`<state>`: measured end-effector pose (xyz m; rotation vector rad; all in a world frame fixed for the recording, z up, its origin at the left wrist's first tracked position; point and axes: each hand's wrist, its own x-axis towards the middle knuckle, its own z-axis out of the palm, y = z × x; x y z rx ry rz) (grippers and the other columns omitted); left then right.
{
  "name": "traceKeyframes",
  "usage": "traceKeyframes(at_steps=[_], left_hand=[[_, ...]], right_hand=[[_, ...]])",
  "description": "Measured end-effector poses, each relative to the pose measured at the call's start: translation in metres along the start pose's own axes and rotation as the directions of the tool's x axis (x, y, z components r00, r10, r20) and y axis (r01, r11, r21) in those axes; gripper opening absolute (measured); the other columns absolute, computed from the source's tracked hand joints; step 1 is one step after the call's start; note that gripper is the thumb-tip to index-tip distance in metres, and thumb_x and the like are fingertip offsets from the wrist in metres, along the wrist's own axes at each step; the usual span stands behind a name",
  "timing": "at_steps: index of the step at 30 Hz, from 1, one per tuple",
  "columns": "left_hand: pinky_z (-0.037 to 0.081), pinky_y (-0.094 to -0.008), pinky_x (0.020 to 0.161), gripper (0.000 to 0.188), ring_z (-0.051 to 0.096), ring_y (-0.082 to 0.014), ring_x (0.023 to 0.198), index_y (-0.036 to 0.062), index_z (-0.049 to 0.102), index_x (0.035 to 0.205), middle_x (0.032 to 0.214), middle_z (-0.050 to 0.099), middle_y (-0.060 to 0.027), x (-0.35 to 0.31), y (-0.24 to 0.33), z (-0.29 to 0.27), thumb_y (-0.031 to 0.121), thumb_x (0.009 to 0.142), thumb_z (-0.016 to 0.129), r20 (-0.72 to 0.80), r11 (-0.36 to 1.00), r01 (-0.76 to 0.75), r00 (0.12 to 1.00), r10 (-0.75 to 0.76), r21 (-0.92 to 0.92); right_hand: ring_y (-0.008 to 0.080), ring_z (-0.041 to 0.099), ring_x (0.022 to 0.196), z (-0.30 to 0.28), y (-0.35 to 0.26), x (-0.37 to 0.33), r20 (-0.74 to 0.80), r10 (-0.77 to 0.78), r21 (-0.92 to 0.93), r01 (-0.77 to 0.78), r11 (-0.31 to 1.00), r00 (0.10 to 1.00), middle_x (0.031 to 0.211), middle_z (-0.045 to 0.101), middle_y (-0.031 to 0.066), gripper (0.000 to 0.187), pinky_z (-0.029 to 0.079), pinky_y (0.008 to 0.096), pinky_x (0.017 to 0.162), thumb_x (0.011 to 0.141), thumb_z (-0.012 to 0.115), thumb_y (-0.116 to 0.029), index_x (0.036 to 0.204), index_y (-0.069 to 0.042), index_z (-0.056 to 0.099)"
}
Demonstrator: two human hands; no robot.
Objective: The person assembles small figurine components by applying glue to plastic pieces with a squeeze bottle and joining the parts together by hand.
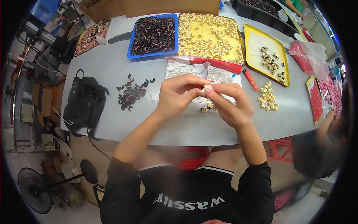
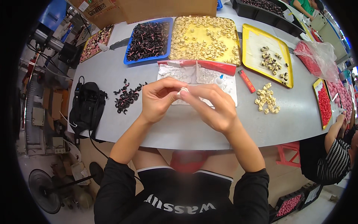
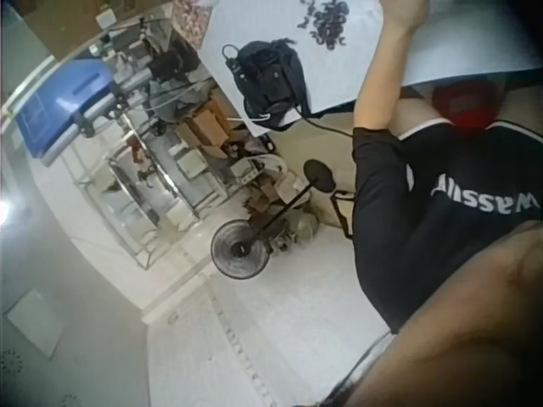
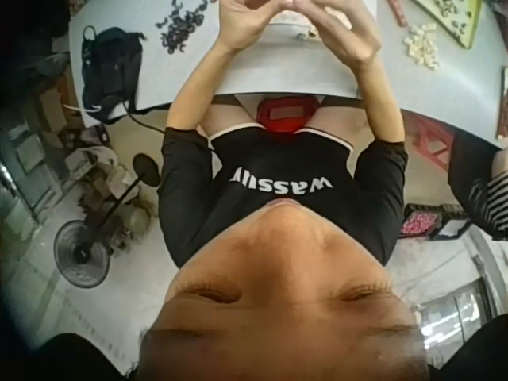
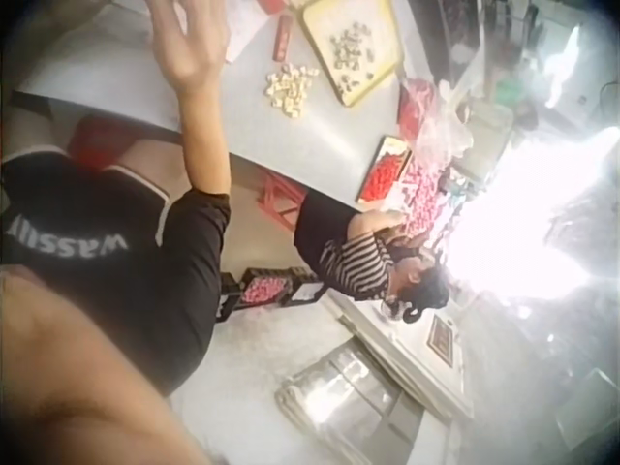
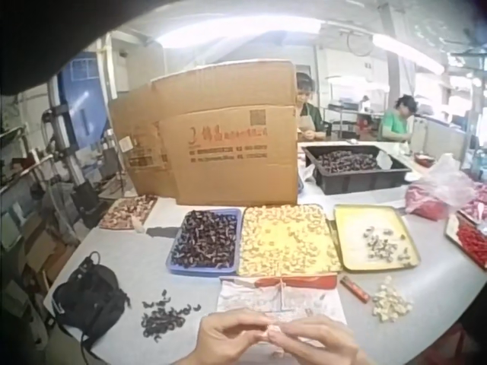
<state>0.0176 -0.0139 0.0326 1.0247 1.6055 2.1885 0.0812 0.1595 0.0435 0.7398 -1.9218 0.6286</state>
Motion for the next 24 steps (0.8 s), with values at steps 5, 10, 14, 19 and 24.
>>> traceKeyframes(at_steps=[5,10,14,19,24], left_hand=[[0.055,-0.0284,0.079,0.021,0.064,-0.0172,0.091,-0.0055,0.066,0.102,0.100,0.067,-0.0134,-0.001,0.000,-0.001,-0.008,0.081,0.067,0.011,0.998,-0.062,0.998,0.062,-0.016],[0.055,-0.0274,0.073,0.024,0.065,-0.0174,0.086,-0.0034,0.067,0.100,0.095,0.068,-0.0129,-0.002,0.005,0.001,-0.008,0.077,0.071,0.005,0.968,-0.171,0.985,0.173,0.181],[0.054,-0.0254,0.062,0.029,0.066,-0.0159,0.072,0.0025,0.071,0.094,0.084,0.068,-0.0085,0.000,0.004,0.008,-0.010,0.068,0.074,-0.002,0.827,-0.337,0.926,0.378,0.449],[0.052,-0.0262,0.059,0.031,0.065,-0.0167,0.069,0.0017,0.071,0.091,0.082,0.068,-0.0077,0.000,0.005,0.006,-0.012,0.064,0.074,-0.001,0.753,-0.376,0.894,0.447,0.540],[0.053,-0.0260,0.061,0.032,0.064,-0.0177,0.075,-0.0037,0.069,0.093,0.087,0.069,-0.0107,-0.001,0.006,0.003,-0.017,0.064,0.072,0.028,0.734,-0.389,0.892,0.451,0.558]], right_hand=[[0.0232,0.065,0.071,-0.003,-0.003,0.000,-0.045,0.003,-0.015,-0.004,1.000,0.999,0.088,0.064,0.0118,0.035,0.053,0.0300,0.060,0.062,0.071,0.005,0.096,0.003,0.070],[0.0223,0.064,0.074,-0.016,0.003,0.000,-0.151,0.024,-0.103,-0.040,0.994,0.988,0.090,0.065,0.0109,0.034,0.053,0.0314,0.064,0.061,0.072,0.009,0.094,0.001,0.070],[0.0207,0.063,0.078,-0.033,0.026,0.002,-0.475,0.151,-0.238,-0.291,0.927,0.867,0.089,0.065,0.0118,0.020,0.052,0.0295,0.067,0.072,0.074,0.008,0.091,0.002,0.069],[0.0169,0.063,0.078,-0.044,0.043,0.007,-0.114,0.639,-0.093,-0.649,0.755,0.761,0.089,0.066,0.0102,0.012,0.052,0.0270,0.069,0.082,0.066,0.005,0.092,0.002,0.070],[0.0172,0.065,0.081,-0.041,0.051,-0.006,0.106,0.749,-0.134,-0.737,0.662,0.654,0.095,0.067,0.0101,0.015,0.053,0.0260,0.073,0.085,0.063,0.001,0.099,0.001,0.068]])
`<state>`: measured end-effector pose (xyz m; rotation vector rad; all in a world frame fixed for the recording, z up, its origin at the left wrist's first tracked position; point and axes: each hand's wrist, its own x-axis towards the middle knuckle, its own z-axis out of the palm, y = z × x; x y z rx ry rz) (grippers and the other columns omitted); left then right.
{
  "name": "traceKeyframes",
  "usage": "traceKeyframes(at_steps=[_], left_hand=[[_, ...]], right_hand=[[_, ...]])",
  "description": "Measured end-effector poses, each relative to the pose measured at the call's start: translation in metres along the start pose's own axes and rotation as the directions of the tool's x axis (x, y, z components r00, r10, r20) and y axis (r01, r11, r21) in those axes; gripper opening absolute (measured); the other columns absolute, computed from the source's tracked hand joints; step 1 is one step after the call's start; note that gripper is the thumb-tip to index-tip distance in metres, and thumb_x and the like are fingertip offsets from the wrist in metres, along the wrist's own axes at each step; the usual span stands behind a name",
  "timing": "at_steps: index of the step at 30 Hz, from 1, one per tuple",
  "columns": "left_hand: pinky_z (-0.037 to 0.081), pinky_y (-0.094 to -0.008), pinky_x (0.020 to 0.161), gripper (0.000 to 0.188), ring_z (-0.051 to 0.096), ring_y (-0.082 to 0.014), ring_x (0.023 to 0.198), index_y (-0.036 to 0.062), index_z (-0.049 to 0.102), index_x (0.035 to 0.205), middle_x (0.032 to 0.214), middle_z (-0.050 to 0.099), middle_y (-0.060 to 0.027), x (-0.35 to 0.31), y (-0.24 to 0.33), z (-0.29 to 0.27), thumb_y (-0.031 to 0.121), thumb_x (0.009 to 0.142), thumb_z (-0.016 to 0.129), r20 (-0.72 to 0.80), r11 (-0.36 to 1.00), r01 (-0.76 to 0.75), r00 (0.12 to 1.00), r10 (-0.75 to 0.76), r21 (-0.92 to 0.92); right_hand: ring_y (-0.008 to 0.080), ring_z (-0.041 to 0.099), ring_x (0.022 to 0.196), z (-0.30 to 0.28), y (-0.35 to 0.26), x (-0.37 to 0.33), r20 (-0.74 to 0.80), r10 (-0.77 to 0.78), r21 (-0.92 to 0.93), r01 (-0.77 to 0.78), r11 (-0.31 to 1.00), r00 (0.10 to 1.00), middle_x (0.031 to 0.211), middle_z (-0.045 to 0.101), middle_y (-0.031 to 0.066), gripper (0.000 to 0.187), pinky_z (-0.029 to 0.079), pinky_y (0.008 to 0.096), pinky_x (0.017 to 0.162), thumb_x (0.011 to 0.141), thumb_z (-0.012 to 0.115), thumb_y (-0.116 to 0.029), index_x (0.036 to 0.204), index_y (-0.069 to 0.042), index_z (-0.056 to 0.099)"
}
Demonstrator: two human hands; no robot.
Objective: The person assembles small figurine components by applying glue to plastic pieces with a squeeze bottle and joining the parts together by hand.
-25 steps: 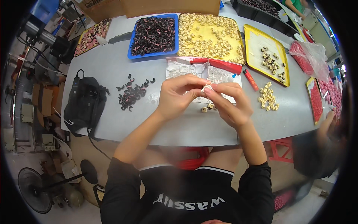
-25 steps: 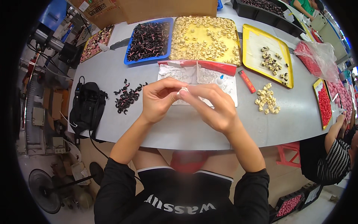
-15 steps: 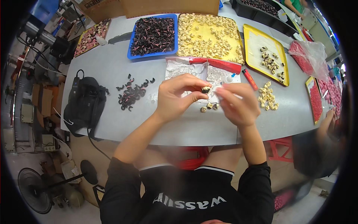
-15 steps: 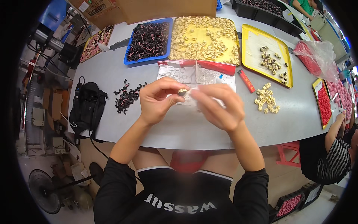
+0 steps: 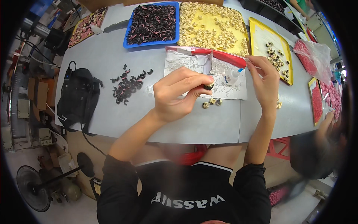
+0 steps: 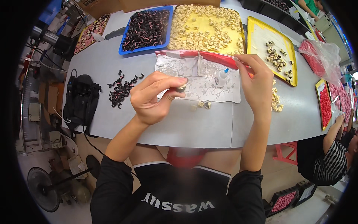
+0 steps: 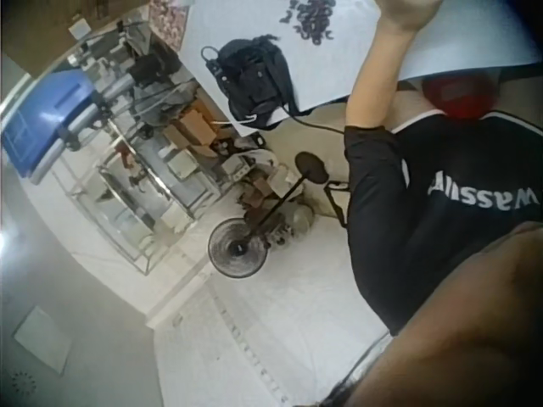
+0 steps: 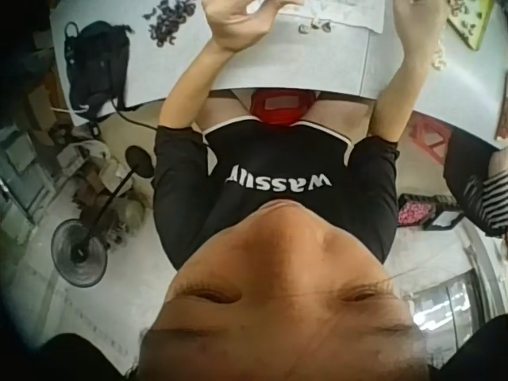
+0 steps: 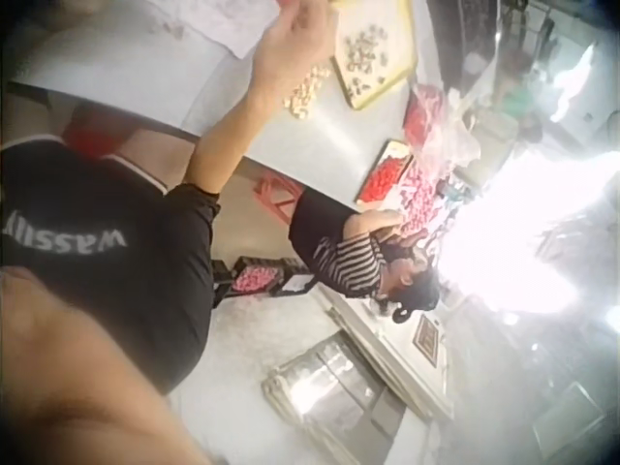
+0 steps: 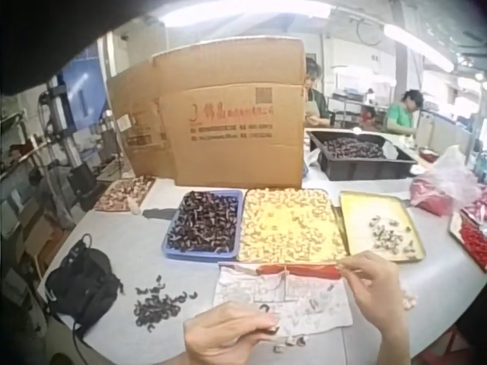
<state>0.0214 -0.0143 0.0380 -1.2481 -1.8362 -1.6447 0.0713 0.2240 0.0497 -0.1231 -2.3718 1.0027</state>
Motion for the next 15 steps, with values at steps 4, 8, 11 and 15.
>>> traceKeyframes(at_steps=[4,8,11,15], left_hand=[[0.055,-0.0259,0.063,0.031,0.065,-0.0184,0.077,-0.0028,0.069,0.093,0.088,0.069,-0.0121,0.001,-0.004,0.003,-0.016,0.066,0.072,0.029,0.999,-0.007,1.000,0.009,-0.048],[0.056,-0.0265,0.065,0.030,0.066,-0.0202,0.079,0.0013,0.068,0.095,0.097,0.067,-0.0164,0.003,-0.003,0.004,-0.014,0.070,0.072,0.047,0.988,-0.041,0.998,0.048,-0.147],[0.057,-0.0293,0.065,0.029,0.066,-0.0226,0.081,0.0043,0.067,0.094,0.102,0.062,-0.0186,-0.001,0.003,0.011,-0.013,0.072,0.071,0.028,0.982,-0.075,0.996,0.081,-0.175],[0.054,-0.0274,0.065,0.026,0.063,-0.0196,0.082,0.0083,0.069,0.091,0.098,0.064,-0.0080,-0.008,0.006,0.007,-0.004,0.069,0.075,0.055,0.967,-0.254,0.966,0.254,-0.009]], right_hand=[[0.0176,0.065,0.089,0.001,0.002,0.001,0.034,-0.037,-0.039,0.038,0.999,0.999,0.101,0.067,0.0101,0.016,0.053,0.0268,0.075,0.086,0.062,0.000,0.102,0.000,0.067],[0.0188,0.064,0.095,-0.005,-0.009,0.004,-0.291,-0.139,0.070,0.166,0.984,0.947,0.106,0.064,0.0146,0.015,0.054,0.0269,0.073,0.088,0.060,-0.001,0.102,0.002,0.066],[0.0175,0.063,0.087,-0.015,-0.025,-0.012,0.003,-0.172,0.542,0.143,0.828,0.985,0.097,0.062,0.0145,0.015,0.055,0.0265,0.070,0.086,0.060,0.003,0.101,0.006,0.061],[0.0199,0.064,0.087,0.004,-0.051,-0.024,0.298,-0.339,0.659,0.065,0.749,0.892,0.096,0.066,0.0136,0.029,0.056,0.0266,0.067,0.073,0.074,0.004,0.099,0.003,0.063]])
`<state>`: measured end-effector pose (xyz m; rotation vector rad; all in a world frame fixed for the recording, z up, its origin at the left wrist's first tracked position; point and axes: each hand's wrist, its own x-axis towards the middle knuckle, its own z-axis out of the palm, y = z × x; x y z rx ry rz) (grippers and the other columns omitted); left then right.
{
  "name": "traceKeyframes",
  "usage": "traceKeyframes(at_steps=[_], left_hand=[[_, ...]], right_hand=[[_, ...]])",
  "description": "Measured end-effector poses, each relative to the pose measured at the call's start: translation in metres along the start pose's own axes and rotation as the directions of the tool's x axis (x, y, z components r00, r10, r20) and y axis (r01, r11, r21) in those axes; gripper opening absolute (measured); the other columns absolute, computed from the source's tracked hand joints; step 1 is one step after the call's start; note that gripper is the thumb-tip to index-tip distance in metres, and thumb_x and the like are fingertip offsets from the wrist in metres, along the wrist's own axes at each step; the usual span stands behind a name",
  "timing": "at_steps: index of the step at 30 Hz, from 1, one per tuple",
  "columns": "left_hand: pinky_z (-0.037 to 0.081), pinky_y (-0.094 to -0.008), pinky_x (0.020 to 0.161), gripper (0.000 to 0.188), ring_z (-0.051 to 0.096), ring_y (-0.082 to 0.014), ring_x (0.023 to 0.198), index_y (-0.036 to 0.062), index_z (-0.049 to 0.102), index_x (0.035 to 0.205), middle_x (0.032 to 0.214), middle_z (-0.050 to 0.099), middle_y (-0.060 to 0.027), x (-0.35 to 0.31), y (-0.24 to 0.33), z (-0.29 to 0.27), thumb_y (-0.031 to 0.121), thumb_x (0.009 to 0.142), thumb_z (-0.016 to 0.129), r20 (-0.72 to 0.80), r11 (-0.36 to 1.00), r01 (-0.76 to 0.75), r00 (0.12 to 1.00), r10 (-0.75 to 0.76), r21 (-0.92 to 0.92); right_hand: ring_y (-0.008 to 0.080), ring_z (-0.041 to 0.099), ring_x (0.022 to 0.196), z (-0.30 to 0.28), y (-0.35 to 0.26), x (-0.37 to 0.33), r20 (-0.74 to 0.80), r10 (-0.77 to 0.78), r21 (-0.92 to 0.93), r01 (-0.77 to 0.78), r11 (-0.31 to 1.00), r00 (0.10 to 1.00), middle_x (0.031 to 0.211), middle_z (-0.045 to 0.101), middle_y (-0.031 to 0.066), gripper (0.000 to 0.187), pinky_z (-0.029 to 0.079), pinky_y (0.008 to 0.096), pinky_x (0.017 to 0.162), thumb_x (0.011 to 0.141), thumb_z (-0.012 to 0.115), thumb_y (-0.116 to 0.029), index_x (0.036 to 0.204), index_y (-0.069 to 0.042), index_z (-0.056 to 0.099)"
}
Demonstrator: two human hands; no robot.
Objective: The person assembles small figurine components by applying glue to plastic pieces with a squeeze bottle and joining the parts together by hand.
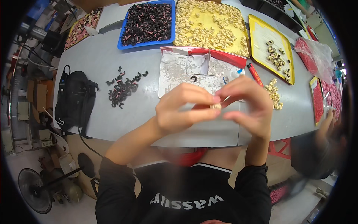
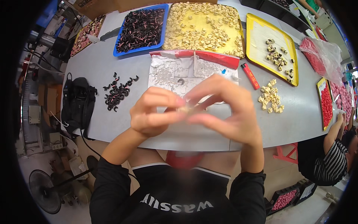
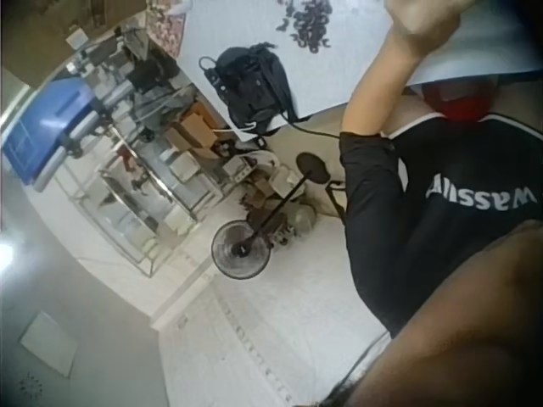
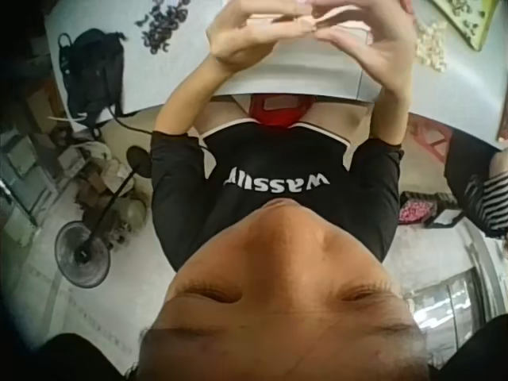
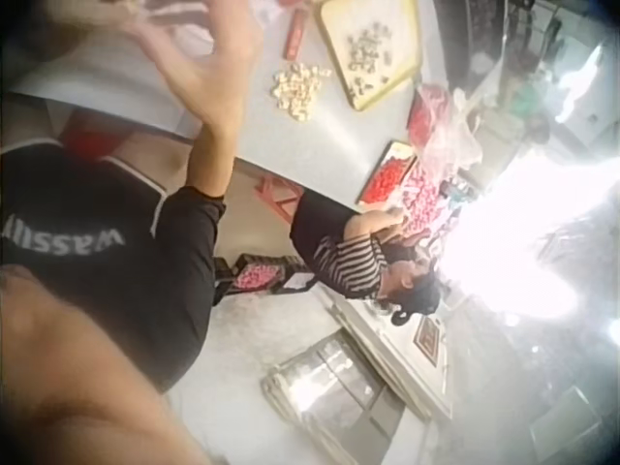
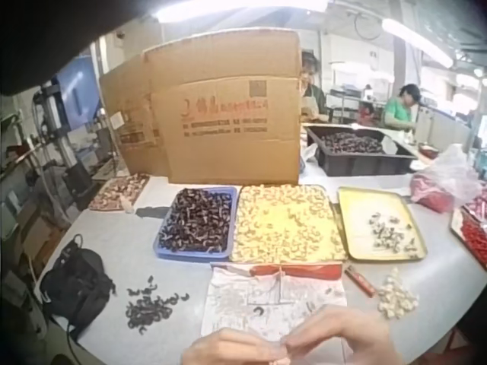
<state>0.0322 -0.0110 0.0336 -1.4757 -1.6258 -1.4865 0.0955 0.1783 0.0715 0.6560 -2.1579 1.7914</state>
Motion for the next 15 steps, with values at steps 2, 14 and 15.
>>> traceKeyframes(at_steps=[2,14,15], left_hand=[[0.054,-0.0248,0.068,0.027,0.062,-0.0154,0.086,0.0108,0.071,0.091,0.102,0.066,-0.0015,-0.0004,0.0028,-0.0014,-0.001,0.067,0.076,0.024,0.997,-0.041,0.999,0.039,0.059],[0.053,-0.0254,0.068,0.035,0.063,-0.0171,0.082,0.0100,0.069,0.098,0.105,0.066,-0.0045,0.0010,0.0088,-0.0035,0.000,0.066,0.078,0.000,0.999,0.006,1.000,-0.006,0.050],[0.053,-0.0254,0.068,0.035,0.063,-0.0171,0.082,0.0100,0.069,0.098,0.105,0.066,-0.0045,0.0009,0.0082,-0.0031,0.000,0.066,0.078,-0.001,0.999,0.007,1.000,-0.007,0.049]], right_hand=[[0.0201,0.065,0.086,0.0029,0.0023,-0.0007,0.002,-0.034,0.020,0.034,0.999,0.999,0.095,0.067,0.0134,0.031,0.056,0.0266,0.067,0.071,0.076,0.004,0.099,0.002,0.062],[0.0204,0.065,0.086,0.0047,0.0059,-0.0078,-0.049,-0.063,0.163,0.070,0.984,0.997,0.093,0.068,0.0129,0.040,0.049,0.0299,0.075,0.068,0.079,0.007,0.101,0.001,0.057],[0.0204,0.065,0.086,0.0039,0.0066,-0.0077,-0.038,-0.067,0.153,0.072,0.986,0.997,0.093,0.067,0.0132,0.040,0.049,0.0298,0.075,0.068,0.078,0.007,0.101,0.001,0.056]])
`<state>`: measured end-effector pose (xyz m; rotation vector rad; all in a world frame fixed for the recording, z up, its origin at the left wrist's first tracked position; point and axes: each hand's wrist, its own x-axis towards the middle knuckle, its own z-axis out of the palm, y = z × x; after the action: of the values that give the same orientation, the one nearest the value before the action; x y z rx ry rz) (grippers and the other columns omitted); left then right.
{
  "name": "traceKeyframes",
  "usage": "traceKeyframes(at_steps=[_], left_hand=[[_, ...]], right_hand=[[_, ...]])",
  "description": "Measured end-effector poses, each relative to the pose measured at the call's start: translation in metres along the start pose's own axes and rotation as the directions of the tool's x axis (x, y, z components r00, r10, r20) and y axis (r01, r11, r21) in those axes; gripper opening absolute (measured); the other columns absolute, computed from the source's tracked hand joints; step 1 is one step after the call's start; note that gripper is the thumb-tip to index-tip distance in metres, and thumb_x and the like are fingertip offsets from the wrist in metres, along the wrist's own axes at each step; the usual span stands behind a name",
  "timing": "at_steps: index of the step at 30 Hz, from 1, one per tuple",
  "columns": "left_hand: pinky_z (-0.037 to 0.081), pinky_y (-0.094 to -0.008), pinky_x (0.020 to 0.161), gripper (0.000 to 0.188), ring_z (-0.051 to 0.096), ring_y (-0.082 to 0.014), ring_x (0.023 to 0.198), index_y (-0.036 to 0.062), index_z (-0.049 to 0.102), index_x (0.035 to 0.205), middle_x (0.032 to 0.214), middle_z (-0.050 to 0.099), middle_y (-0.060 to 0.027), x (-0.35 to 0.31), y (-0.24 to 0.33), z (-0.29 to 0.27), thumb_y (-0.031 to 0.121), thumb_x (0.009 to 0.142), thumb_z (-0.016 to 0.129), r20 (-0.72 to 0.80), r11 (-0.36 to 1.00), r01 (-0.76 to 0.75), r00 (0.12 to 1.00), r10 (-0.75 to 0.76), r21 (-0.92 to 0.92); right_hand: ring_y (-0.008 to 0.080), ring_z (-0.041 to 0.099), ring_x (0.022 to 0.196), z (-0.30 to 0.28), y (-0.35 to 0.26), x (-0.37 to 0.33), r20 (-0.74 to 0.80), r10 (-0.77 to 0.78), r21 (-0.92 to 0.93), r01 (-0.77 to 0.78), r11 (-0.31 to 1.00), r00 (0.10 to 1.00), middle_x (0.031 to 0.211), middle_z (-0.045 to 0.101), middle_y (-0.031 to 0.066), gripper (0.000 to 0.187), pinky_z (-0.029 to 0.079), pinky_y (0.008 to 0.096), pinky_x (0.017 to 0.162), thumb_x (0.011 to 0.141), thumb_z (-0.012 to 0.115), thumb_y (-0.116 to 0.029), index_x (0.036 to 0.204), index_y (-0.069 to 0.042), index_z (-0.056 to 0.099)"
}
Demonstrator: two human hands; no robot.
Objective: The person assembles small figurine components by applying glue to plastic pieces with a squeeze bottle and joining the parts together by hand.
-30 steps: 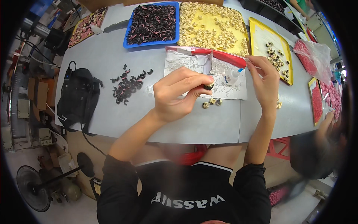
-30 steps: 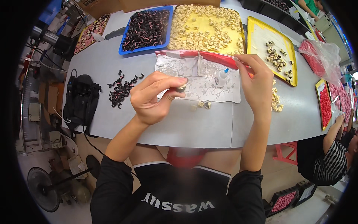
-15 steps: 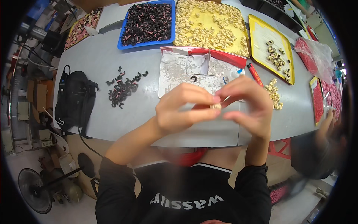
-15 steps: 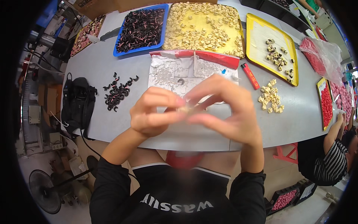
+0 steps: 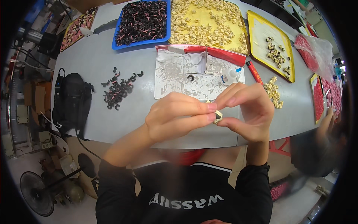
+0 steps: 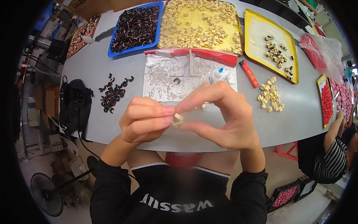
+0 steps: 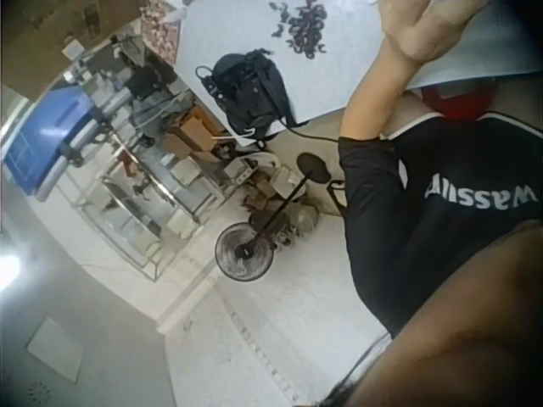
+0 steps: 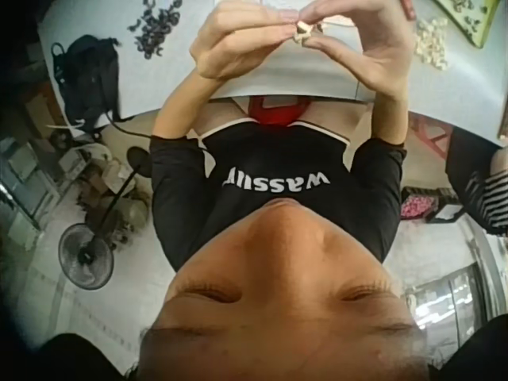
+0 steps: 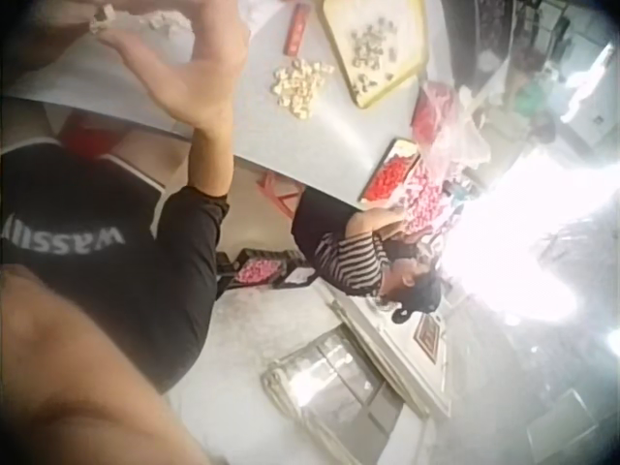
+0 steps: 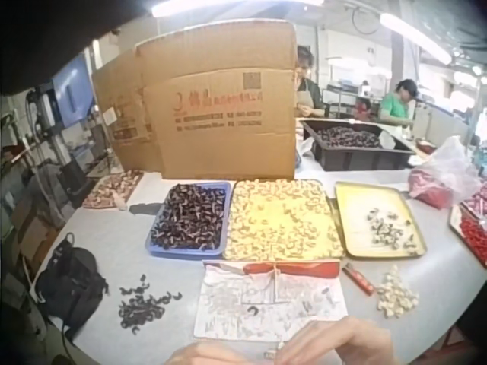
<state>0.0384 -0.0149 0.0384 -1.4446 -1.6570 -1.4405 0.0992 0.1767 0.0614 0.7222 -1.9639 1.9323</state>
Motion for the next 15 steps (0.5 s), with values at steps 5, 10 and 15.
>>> traceKeyframes(at_steps=[5,10,15], left_hand=[[0.049,-0.0282,0.061,0.042,0.061,-0.0200,0.075,0.0105,0.065,0.100,0.099,0.065,-0.0043,0.001,-0.005,0.003,0.001,0.063,0.081,0.014,1.000,-0.009,1.000,0.009,-0.012],[0.048,-0.0305,0.062,0.040,0.060,-0.0223,0.074,0.0095,0.061,0.092,0.093,0.063,-0.0047,0.002,-0.009,0.004,-0.002,0.058,0.079,0.009,0.996,0.006,1.000,-0.005,-0.084],[0.048,-0.0346,0.072,0.038,0.058,-0.0245,0.084,0.0073,0.058,0.089,0.089,0.059,-0.0068,0.005,-0.019,0.016,-0.001,0.056,0.074,0.245,0.987,0.146,0.962,-0.124,-0.072]], right_hand=[[0.0202,0.065,0.086,-0.001,-0.001,0.000,0.009,-0.009,-0.003,0.009,1.000,1.000,0.093,0.067,0.0127,0.040,0.049,0.0301,0.075,0.069,0.078,0.006,0.101,0.001,0.056],[0.0197,0.065,0.086,0.003,-0.003,0.000,0.007,0.110,-0.145,-0.108,0.984,0.994,0.094,0.067,0.0108,0.037,0.051,0.0310,0.078,0.072,0.078,0.000,0.103,-0.001,0.058],[0.0196,0.058,0.067,0.005,-0.105,-0.026,-0.379,-0.658,-0.795,0.136,0.592,0.650,0.073,0.062,0.0064,0.015,0.045,0.0300,0.066,0.065,0.073,-0.012,0.075,-0.006,0.064]])
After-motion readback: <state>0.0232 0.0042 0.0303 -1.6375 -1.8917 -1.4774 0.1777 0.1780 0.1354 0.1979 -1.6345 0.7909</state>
